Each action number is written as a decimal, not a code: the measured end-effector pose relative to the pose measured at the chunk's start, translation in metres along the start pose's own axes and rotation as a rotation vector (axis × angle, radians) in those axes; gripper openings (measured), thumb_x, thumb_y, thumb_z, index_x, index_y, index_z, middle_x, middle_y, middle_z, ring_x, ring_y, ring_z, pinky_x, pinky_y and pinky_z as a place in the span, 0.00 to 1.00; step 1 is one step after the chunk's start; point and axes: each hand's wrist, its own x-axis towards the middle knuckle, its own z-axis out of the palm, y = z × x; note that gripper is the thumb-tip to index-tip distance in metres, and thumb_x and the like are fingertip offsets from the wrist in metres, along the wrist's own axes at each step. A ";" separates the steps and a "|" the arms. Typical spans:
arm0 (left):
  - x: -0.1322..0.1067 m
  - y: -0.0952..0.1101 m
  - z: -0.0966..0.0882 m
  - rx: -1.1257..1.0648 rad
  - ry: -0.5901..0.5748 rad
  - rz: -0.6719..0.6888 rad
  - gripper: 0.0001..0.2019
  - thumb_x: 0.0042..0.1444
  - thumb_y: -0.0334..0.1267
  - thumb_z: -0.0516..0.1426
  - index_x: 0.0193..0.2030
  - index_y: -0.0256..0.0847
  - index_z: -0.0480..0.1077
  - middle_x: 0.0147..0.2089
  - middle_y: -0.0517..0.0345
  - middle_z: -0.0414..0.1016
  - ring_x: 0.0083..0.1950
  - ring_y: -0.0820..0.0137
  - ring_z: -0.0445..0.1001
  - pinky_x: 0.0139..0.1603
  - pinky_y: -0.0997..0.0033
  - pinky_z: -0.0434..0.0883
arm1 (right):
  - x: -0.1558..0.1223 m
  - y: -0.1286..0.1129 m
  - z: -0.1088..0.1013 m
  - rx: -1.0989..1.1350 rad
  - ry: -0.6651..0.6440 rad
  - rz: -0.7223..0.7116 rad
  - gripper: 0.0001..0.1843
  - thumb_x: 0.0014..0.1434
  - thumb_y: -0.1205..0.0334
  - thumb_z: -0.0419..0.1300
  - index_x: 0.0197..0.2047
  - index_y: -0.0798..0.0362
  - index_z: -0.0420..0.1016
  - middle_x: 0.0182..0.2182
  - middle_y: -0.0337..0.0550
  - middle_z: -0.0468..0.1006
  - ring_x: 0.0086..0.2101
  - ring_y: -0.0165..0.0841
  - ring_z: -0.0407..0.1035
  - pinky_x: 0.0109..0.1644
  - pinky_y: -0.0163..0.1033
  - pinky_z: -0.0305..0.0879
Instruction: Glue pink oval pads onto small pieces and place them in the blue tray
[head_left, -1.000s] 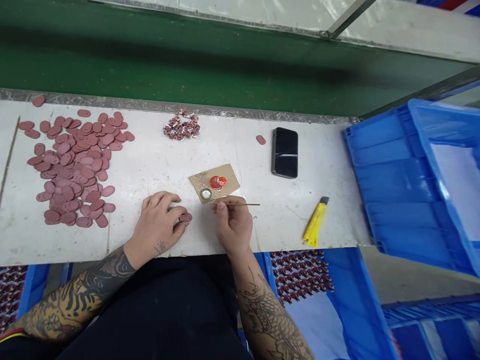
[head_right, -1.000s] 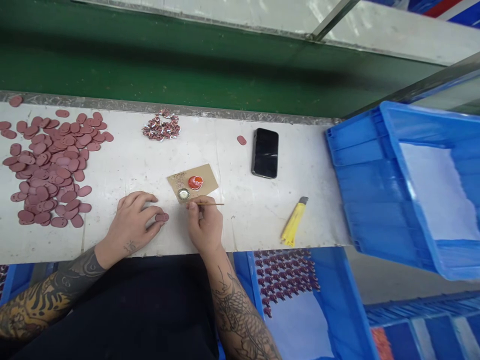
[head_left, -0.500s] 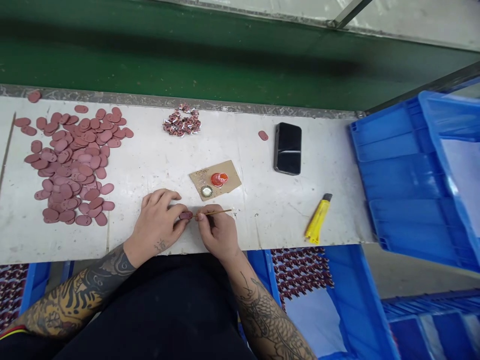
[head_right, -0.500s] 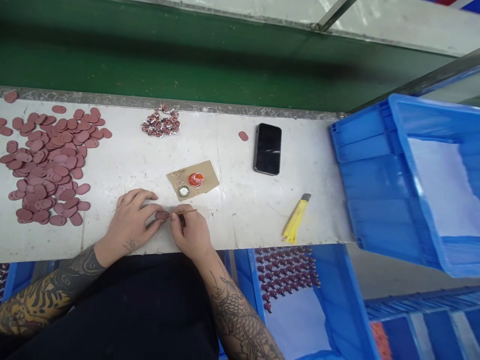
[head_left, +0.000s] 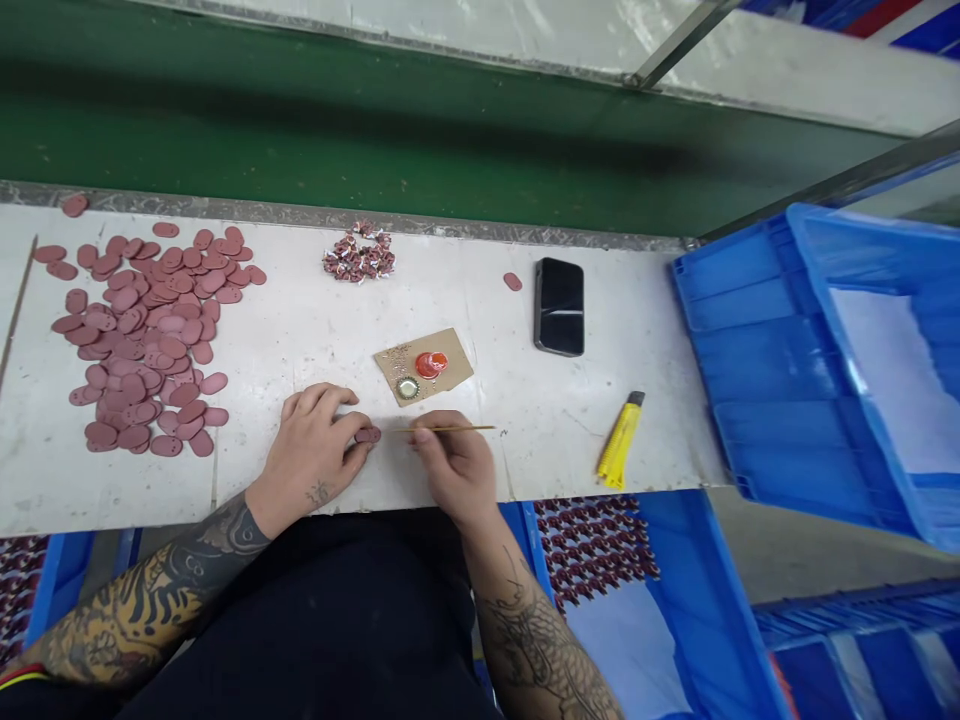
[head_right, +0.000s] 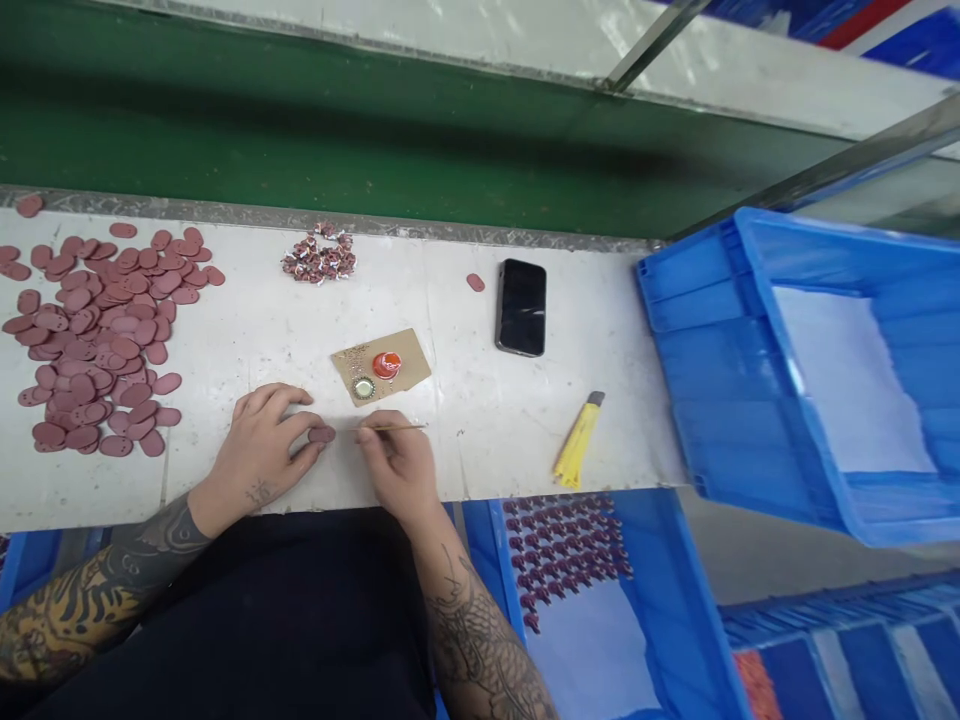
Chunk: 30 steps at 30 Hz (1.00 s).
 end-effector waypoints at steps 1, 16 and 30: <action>0.000 0.000 0.000 -0.005 0.004 0.002 0.05 0.62 0.39 0.59 0.41 0.46 0.76 0.54 0.53 0.73 0.60 0.55 0.66 0.56 0.49 0.63 | 0.001 0.004 -0.010 0.003 0.067 0.031 0.05 0.67 0.61 0.56 0.40 0.49 0.73 0.32 0.39 0.77 0.31 0.33 0.74 0.36 0.38 0.71; -0.005 -0.003 0.001 -0.047 0.035 -0.016 0.03 0.61 0.37 0.59 0.39 0.46 0.75 0.53 0.55 0.72 0.58 0.58 0.67 0.56 0.50 0.63 | 0.073 0.015 -0.060 -0.724 0.138 -0.019 0.21 0.63 0.66 0.49 0.55 0.57 0.75 0.43 0.55 0.75 0.41 0.44 0.72 0.46 0.50 0.72; -0.009 -0.004 -0.002 -0.070 0.039 -0.010 0.03 0.59 0.38 0.62 0.40 0.50 0.77 0.53 0.56 0.71 0.58 0.58 0.66 0.56 0.50 0.64 | 0.219 -0.084 0.096 -0.828 -0.332 0.053 0.18 0.66 0.54 0.55 0.52 0.57 0.72 0.46 0.59 0.81 0.47 0.46 0.75 0.50 0.47 0.69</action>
